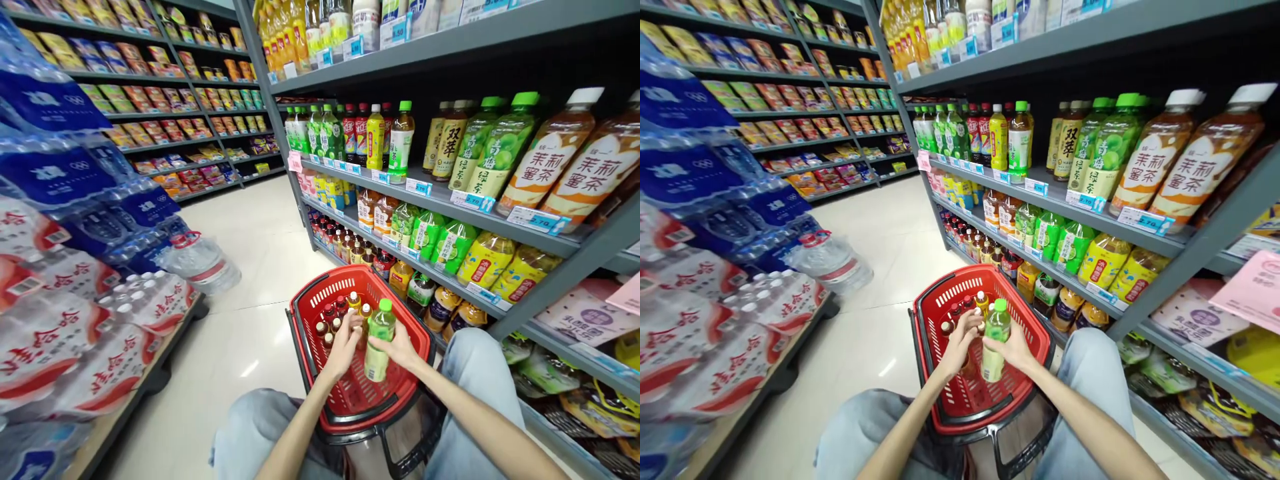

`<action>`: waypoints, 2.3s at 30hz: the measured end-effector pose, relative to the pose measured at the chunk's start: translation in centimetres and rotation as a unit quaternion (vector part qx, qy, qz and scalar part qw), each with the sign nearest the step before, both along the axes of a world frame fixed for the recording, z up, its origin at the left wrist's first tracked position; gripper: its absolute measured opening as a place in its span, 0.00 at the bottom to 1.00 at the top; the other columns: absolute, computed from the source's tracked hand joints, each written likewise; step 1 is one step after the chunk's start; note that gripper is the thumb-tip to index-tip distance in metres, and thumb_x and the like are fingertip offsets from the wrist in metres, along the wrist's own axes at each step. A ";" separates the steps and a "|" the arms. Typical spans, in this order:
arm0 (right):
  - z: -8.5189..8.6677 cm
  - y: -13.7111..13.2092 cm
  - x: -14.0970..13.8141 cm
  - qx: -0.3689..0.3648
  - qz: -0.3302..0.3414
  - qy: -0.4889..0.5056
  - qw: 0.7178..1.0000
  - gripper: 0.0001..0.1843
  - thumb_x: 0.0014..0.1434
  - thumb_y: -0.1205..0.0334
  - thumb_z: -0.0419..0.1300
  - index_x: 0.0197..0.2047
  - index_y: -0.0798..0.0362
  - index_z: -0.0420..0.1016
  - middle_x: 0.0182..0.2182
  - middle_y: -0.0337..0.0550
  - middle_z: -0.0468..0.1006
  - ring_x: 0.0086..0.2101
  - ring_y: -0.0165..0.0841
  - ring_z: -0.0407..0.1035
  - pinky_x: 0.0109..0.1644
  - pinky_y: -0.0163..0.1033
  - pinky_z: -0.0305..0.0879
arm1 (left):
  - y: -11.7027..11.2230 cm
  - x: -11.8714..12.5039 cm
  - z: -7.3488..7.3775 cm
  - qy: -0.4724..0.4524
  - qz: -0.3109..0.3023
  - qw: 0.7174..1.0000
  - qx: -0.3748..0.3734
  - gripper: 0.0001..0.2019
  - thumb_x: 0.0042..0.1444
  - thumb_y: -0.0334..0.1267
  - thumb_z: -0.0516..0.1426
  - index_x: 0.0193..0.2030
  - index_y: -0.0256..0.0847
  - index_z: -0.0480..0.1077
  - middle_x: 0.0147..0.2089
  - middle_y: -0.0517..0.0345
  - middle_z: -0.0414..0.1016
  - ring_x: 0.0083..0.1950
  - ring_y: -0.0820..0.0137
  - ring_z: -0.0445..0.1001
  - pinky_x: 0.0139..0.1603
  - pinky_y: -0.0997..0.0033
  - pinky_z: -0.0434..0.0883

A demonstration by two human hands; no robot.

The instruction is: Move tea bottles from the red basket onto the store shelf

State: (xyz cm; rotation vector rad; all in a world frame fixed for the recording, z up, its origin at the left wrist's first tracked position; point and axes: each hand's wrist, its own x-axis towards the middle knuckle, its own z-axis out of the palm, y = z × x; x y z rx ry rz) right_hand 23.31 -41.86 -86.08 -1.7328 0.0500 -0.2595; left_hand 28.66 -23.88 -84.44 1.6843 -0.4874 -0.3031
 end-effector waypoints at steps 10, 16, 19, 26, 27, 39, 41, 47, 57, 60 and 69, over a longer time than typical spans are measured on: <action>2.3 -3.0 -0.2 0.253 -0.027 0.060 0.965 0.30 0.59 0.32 0.56 0.45 0.52 0.74 0.31 0.49 0.82 0.34 0.45 0.80 0.35 0.47 0.79 | -5.3 -6.6 -3.8 0.284 -0.213 0.929 -0.102 0.42 0.55 0.57 0.64 0.71 0.40 0.55 0.60 0.37 0.74 0.51 0.53 0.79 0.49 0.49 0.77; 2.4 -3.7 0.0 0.312 0.012 0.029 0.950 0.24 0.56 0.43 0.68 0.46 0.52 0.72 0.36 0.47 0.83 0.30 0.37 0.80 0.35 0.41 0.79 | -6.3 -6.8 -4.3 0.144 -0.163 0.976 -0.026 0.36 0.58 0.53 0.63 0.68 0.37 0.61 0.65 0.42 0.72 0.65 0.54 0.70 0.70 0.49 0.63; 1.9 -4.0 0.0 0.312 0.009 0.039 0.949 0.21 0.58 0.44 0.67 0.45 0.51 0.72 0.39 0.46 0.83 0.30 0.36 0.80 0.33 0.39 0.79 | -6.4 -7.0 -4.5 0.153 -0.169 0.974 -0.007 0.35 0.60 0.54 0.61 0.69 0.37 0.61 0.65 0.43 0.72 0.66 0.54 0.70 0.70 0.50 0.64; 1.6 -4.5 0.9 0.381 -0.042 0.078 0.920 0.21 0.58 0.42 0.67 0.43 0.51 0.73 0.32 0.42 0.82 0.30 0.37 0.80 0.34 0.41 0.81 | -6.6 -6.5 -3.0 0.180 -0.170 0.968 -0.031 0.36 0.62 0.56 0.59 0.71 0.38 0.60 0.70 0.44 0.67 0.69 0.54 0.66 0.72 0.52 0.61; 1.6 -4.5 0.9 0.389 -0.046 0.081 0.917 0.22 0.58 0.42 0.67 0.43 0.51 0.73 0.32 0.42 0.82 0.30 0.37 0.80 0.34 0.41 0.81 | -6.6 -6.4 -2.9 0.187 -0.165 0.967 -0.040 0.36 0.62 0.55 0.59 0.71 0.39 0.59 0.71 0.45 0.65 0.70 0.54 0.65 0.73 0.52 0.60; 1.5 -4.0 0.6 0.419 0.023 0.141 0.897 0.28 0.59 0.33 0.61 0.41 0.53 0.75 0.27 0.44 0.82 0.31 0.39 0.81 0.35 0.42 0.80 | -6.9 -6.4 -2.9 0.352 -0.110 0.913 -0.172 0.32 0.59 0.56 0.63 0.64 0.39 0.67 0.66 0.43 0.72 0.70 0.53 0.66 0.73 0.48 0.59; 1.5 -4.0 0.6 0.424 0.031 0.152 0.892 0.30 0.59 0.31 0.58 0.41 0.53 0.76 0.27 0.45 0.82 0.31 0.40 0.81 0.35 0.42 0.80 | -6.8 -6.4 -2.7 0.357 -0.108 0.912 -0.171 0.31 0.57 0.55 0.64 0.62 0.38 0.68 0.65 0.43 0.73 0.69 0.52 0.67 0.72 0.48 0.60; 1.6 -3.9 0.6 0.429 0.032 0.160 0.888 0.30 0.59 0.31 0.58 0.40 0.53 0.77 0.27 0.45 0.82 0.32 0.40 0.81 0.35 0.42 0.80 | -6.6 -6.4 -2.2 0.314 -0.121 0.928 -0.158 0.33 0.57 0.58 0.63 0.62 0.38 0.69 0.65 0.44 0.72 0.69 0.51 0.67 0.70 0.49 0.62; 1.0 -3.5 1.3 0.398 -0.030 0.154 0.904 0.21 0.57 0.43 0.68 0.44 0.51 0.74 0.33 0.42 0.83 0.33 0.37 0.81 0.35 0.40 0.81 | -6.3 -6.1 -3.7 0.226 -0.064 0.972 -0.003 0.31 0.56 0.59 0.62 0.56 0.38 0.68 0.55 0.47 0.78 0.56 0.57 0.76 0.57 0.57 0.73; 0.9 -3.2 1.2 0.387 -0.037 0.153 0.908 0.21 0.56 0.45 0.69 0.45 0.50 0.73 0.34 0.41 0.83 0.33 0.36 0.80 0.35 0.39 0.80 | -6.0 -6.1 -3.8 0.199 -0.037 0.978 0.059 0.28 0.53 0.59 0.64 0.51 0.40 0.67 0.51 0.48 0.79 0.52 0.57 0.78 0.52 0.59 0.74; 1.3 -2.7 0.7 0.360 -0.020 0.121 0.925 0.24 0.50 0.56 0.75 0.47 0.49 0.71 0.37 0.41 0.83 0.35 0.35 0.80 0.36 0.37 0.80 | -6.5 -6.4 -1.5 0.162 -0.003 0.977 0.141 0.33 0.45 0.57 0.69 0.52 0.41 0.65 0.48 0.49 0.80 0.48 0.56 0.79 0.49 0.58 0.74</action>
